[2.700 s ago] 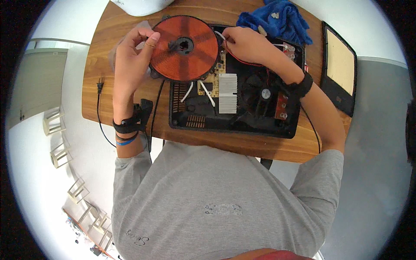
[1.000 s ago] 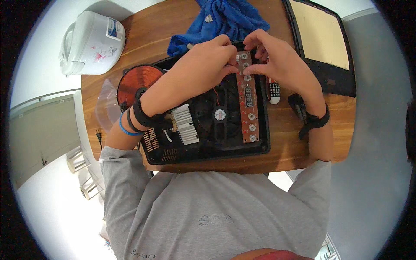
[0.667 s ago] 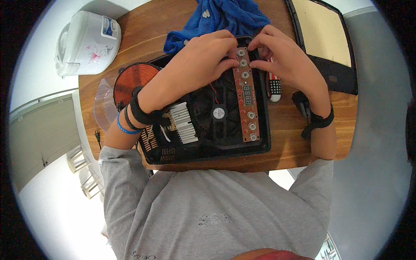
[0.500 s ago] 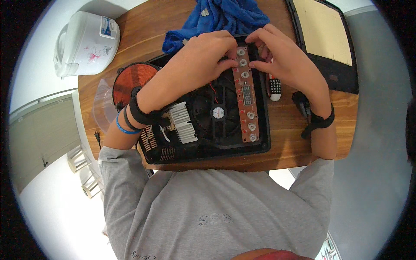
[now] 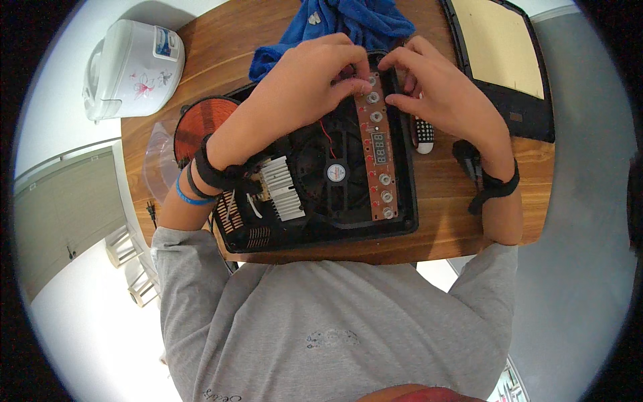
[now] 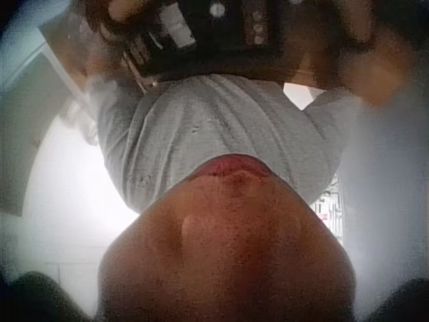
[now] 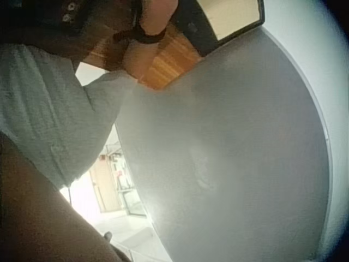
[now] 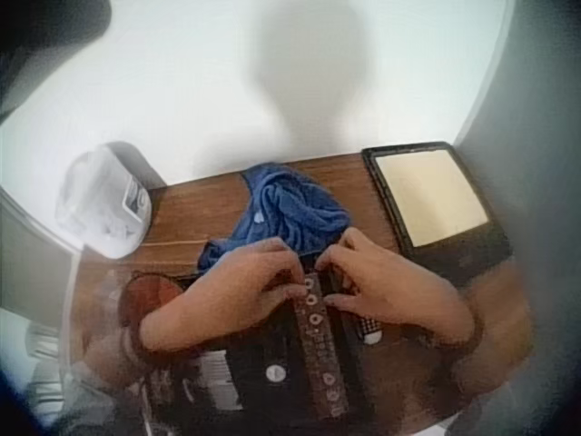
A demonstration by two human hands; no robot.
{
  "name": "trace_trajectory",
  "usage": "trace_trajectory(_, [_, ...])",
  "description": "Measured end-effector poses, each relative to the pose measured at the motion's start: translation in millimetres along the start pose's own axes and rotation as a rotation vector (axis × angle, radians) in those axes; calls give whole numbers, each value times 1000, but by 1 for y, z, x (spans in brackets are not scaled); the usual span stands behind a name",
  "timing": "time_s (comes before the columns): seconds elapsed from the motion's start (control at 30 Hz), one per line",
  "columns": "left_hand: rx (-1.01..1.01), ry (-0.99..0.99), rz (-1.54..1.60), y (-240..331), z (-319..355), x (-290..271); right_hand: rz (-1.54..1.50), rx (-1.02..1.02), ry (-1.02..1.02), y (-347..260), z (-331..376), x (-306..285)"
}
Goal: The person wipes the interior of a black plastic casing with a blue cloth, then places a fan and a circuit board inside. They connect wires and secure the board with screws using a screwdriver.
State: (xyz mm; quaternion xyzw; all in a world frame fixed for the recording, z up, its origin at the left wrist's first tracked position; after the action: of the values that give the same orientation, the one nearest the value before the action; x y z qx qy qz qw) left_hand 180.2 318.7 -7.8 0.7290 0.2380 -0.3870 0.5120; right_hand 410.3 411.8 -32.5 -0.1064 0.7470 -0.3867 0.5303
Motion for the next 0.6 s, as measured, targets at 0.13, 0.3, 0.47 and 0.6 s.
trace_trajectory(0.13, [-113, 37, 77, 8, -8, -5, -39, -25, 96, -10, -6, -8])
trace_trajectory(0.3, [-185, 138, 444, -7, -19, 7, -209, -20, 170, -16, -14, -10])
trace_trajectory(0.47, [-191, 114, 561, -21, -25, 9, -68, -108, 169, -16, -16, -16])
trace_trajectory(0.6, [-227, 93, 622, -19, -23, 8, -116, -112, 193, -13, -15, -15])
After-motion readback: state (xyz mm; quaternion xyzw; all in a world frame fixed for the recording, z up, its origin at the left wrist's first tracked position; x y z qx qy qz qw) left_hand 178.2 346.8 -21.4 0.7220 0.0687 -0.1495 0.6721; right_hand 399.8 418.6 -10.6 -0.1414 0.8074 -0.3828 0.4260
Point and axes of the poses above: each hand's wrist, its own z-axis away from the middle knuckle, its own x-axis out of the palm, y = z × x, the point moved 2 cm from there along -z, towards the middle knuckle, and after that the axes turned 2 degrees about -z, right-handed, at the moved point
